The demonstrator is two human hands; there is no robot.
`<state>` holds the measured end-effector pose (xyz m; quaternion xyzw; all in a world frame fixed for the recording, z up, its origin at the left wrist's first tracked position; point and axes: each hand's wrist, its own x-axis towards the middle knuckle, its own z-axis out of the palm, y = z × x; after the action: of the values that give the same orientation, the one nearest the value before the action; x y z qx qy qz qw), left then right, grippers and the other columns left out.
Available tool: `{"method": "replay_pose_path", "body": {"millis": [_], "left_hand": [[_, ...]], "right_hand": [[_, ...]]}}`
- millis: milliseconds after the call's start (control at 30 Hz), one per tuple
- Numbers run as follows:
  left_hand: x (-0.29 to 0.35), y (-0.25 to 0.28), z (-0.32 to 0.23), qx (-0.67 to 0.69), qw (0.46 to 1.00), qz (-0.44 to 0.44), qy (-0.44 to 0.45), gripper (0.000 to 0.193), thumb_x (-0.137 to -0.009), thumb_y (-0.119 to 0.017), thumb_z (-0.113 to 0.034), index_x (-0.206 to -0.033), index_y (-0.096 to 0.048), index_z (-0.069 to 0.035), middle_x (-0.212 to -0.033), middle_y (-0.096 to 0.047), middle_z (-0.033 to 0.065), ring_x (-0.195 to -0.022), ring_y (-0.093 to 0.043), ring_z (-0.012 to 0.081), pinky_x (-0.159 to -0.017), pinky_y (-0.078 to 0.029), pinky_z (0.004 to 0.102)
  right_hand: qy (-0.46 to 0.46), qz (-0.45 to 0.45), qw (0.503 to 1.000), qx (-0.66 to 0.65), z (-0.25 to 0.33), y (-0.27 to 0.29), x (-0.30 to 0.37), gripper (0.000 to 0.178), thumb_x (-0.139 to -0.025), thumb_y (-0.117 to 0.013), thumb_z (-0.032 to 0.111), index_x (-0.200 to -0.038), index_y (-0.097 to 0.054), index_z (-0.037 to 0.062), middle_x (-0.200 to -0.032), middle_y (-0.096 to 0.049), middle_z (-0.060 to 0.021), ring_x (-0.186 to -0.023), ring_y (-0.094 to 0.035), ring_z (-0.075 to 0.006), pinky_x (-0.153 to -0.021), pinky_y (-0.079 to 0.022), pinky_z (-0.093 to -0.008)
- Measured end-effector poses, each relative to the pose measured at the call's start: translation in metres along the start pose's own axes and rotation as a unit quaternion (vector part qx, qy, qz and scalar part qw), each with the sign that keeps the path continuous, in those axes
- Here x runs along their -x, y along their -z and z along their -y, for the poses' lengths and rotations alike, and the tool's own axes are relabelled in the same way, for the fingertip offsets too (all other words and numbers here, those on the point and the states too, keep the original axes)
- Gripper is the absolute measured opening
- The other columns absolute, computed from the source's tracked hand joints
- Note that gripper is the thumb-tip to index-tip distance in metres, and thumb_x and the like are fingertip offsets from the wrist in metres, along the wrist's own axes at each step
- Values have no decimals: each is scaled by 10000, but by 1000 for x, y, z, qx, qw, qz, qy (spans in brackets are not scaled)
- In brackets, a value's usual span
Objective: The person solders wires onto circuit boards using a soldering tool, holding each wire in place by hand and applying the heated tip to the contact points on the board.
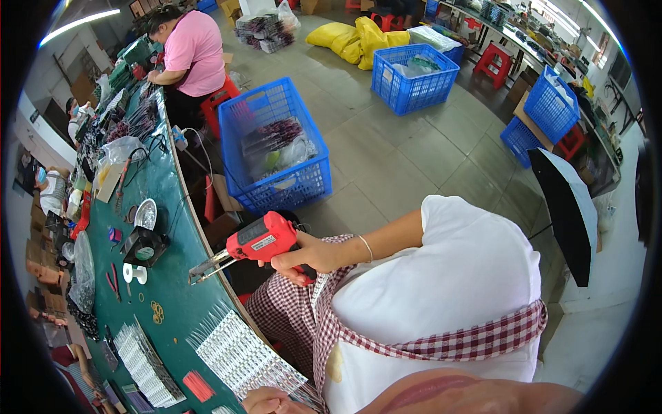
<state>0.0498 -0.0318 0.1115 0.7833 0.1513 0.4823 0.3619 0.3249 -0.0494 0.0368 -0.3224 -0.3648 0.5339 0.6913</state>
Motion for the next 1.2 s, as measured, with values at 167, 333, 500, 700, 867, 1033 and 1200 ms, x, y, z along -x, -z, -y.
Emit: {"method": "replay_pose_path", "body": {"millis": [167, 333, 500, 700, 867, 1033, 1200], "left_hand": [[2, -5, 4, -19, 999, -22, -24, 72, -876, -575, -72, -911, -528, -29, -832, -529, 108, -680, -489, 184, -579, -418, 309], [-1, -7, -7, -111, 993, 17, 47, 43, -870, -580, -56, -908, -562, -57, -818, -549, 118, -700, -537, 241, -602, -443, 337], [-17, -13, -17, -269, 960, 50, 54, 59, -804, -632, 7, -785, -590, -30, -805, -560, 126, -707, -564, 282, -633, -464, 387], [14, -18, -24, -281, 943, 3, 177, 84, -796, -674, 10, -850, -648, -49, -798, -592, 114, -730, -578, 299, -665, -478, 383], [37, -34, -1, -371, 889, -66, 260, 143, -737, -644, 72, -845, -595, -9, -777, -496, 114, -736, -517, 285, -639, -422, 367], [60, -41, 26, -401, 853, -116, 313, 91, -782, -641, 33, -826, -572, -6, -794, -533, 138, -760, -525, 315, -675, -425, 401], [77, -51, 39, -432, 808, -171, 362, 102, -763, -683, -44, -798, -587, -47, -782, -551, 95, -754, -525, 299, -675, -394, 393]], "right_hand": [[1, 17, 1000, 3, -12, -3, -10, 275, -922, -549, 190, -1059, -511, -45, -528, -500, -57, -403, -488, -123, -402, -441, -260], [-33, 21, 999, 15, -12, -8, -17, 268, -924, -554, 197, -1049, -520, -38, -526, -500, -53, -404, -486, -119, -412, -435, -255], [-71, 60, 996, -10, -20, -14, -27, 257, -920, -562, 193, -1040, -522, -31, -523, -502, -51, -405, -486, -117, -406, -426, -254], [-148, 122, 981, -41, -33, -24, -46, 246, -912, -572, 199, -1035, -529, -10, -525, -507, -50, -403, -483, -110, -404, -424, -255], [-195, 158, 967, -46, -38, -29, -60, 243, -917, -567, 190, -1049, -524, -10, -536, -502, -44, -421, -495, -109, -409, -418, -257], [-233, 156, 960, 17, -28, -17, -55, 419, -933, -546, 262, -1198, -474, -54, -617, -503, -66, -503, -506, -150, -505, -464, -308], [-240, 222, 944, 36, -40, -2, -60, 440, -946, -522, 292, -1212, -429, -46, -645, -473, -37, -533, -485, -133, -534, -464, -293]]}}
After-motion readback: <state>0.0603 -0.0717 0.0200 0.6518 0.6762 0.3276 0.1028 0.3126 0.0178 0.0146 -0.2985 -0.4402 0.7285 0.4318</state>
